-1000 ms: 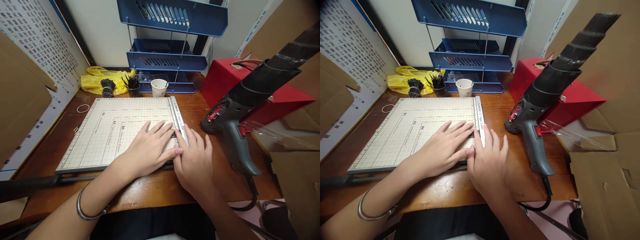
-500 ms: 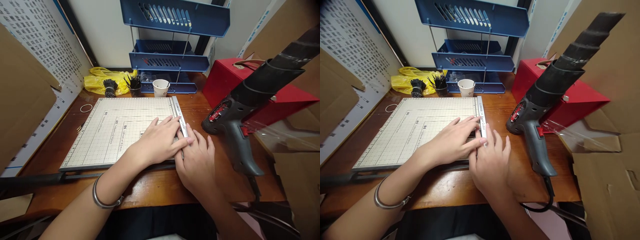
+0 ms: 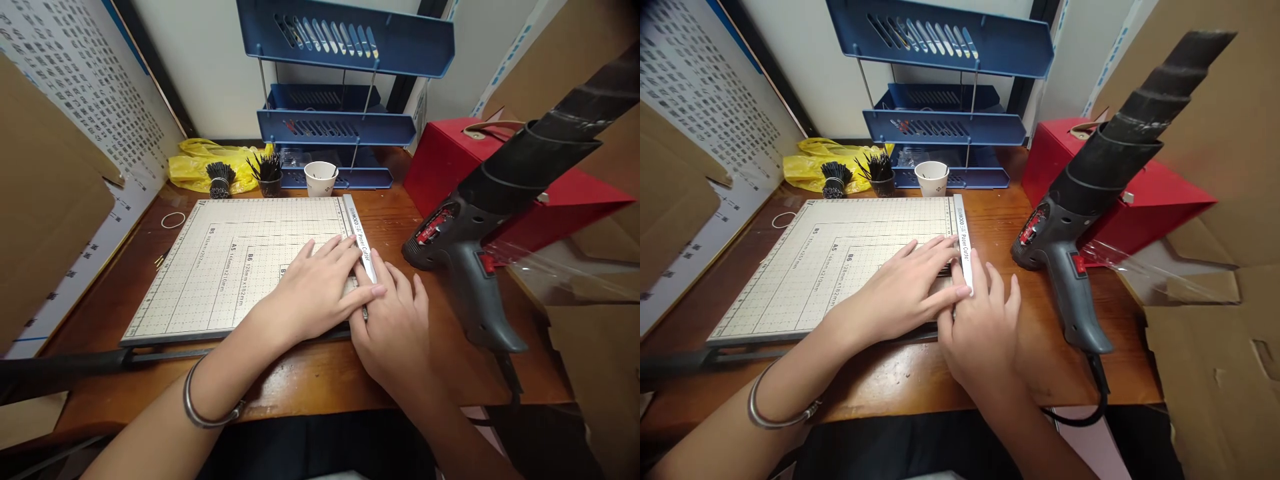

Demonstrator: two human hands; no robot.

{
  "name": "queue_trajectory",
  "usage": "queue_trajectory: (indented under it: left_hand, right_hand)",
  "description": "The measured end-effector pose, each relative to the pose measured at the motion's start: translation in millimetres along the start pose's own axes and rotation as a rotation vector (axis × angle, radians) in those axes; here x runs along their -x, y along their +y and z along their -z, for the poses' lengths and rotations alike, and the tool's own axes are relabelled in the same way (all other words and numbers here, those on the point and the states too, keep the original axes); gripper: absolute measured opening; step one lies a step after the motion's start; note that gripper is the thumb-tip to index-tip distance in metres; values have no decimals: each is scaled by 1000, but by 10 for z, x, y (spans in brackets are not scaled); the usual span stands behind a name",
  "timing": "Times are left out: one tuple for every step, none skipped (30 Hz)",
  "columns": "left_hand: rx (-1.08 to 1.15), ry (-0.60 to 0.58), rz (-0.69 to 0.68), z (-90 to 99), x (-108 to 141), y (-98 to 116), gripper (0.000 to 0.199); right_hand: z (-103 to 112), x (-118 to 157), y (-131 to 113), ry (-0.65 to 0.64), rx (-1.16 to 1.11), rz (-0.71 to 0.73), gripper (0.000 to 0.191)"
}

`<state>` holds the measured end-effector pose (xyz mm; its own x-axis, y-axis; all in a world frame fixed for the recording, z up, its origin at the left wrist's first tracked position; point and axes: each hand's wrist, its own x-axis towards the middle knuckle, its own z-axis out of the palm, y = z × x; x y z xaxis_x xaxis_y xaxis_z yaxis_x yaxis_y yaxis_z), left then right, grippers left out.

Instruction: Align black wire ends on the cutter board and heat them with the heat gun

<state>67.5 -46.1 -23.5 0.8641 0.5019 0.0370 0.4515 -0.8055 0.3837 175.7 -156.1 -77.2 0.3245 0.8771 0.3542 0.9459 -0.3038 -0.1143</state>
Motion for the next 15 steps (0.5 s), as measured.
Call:
queue_trajectory:
  left_hand:
    - [-12, 4, 10, -8, 34, -14, 66]
    - [-29, 10, 18, -17, 69, -28, 68]
    - [-48, 16, 21, -26, 103, -39, 69]
    - [-67, 21, 14, -35, 136, -47, 70]
    - [-84, 22, 1, -43, 164, -53, 71]
    - [-98, 21, -16, -49, 189, -55, 72]
    - [-110, 17, -32, -55, 209, -54, 73]
    - [-119, 13, -45, -59, 225, -52, 76]
    - [-126, 9, -56, -62, 238, -50, 78]
    - [-129, 10, -61, -64, 247, -48, 81]
    - [-128, 11, -63, -66, 254, -46, 82]
    - [-125, 14, -65, -69, 260, -47, 84]
    - [-120, 16, -65, -71, 264, -48, 84]
    - [-119, 19, -65, -74, 267, -51, 84]
    - [-120, 23, -65, -77, 269, -54, 83]
  right_hand:
    - [-1, 1, 3, 1, -2, 1, 52]
    - [-1, 1, 5, 2, -4, 3, 51]
    - [-1, 2, 6, 2, -5, 6, 51]
    - [-1, 3, 7, 4, -5, 9, 50]
    - [0, 3, 8, 6, -4, 12, 50]
    - [0, 4, 9, 9, -3, 16, 50]
    - [0, 5, 9, 11, -1, 20, 50]
    - [-1, 6, 10, 14, 2, 23, 50]
    - [-2, 7, 10, 16, 5, 25, 50]
    - [-4, 8, 11, 18, 7, 26, 50]
    - [-6, 8, 12, 18, 9, 27, 49]
    - [-9, 8, 13, 20, 10, 26, 49]
    - [-12, 8, 13, 20, 10, 26, 49]
    - [-15, 8, 14, 22, 9, 26, 49]
    - [-18, 8, 14, 24, 8, 28, 49]
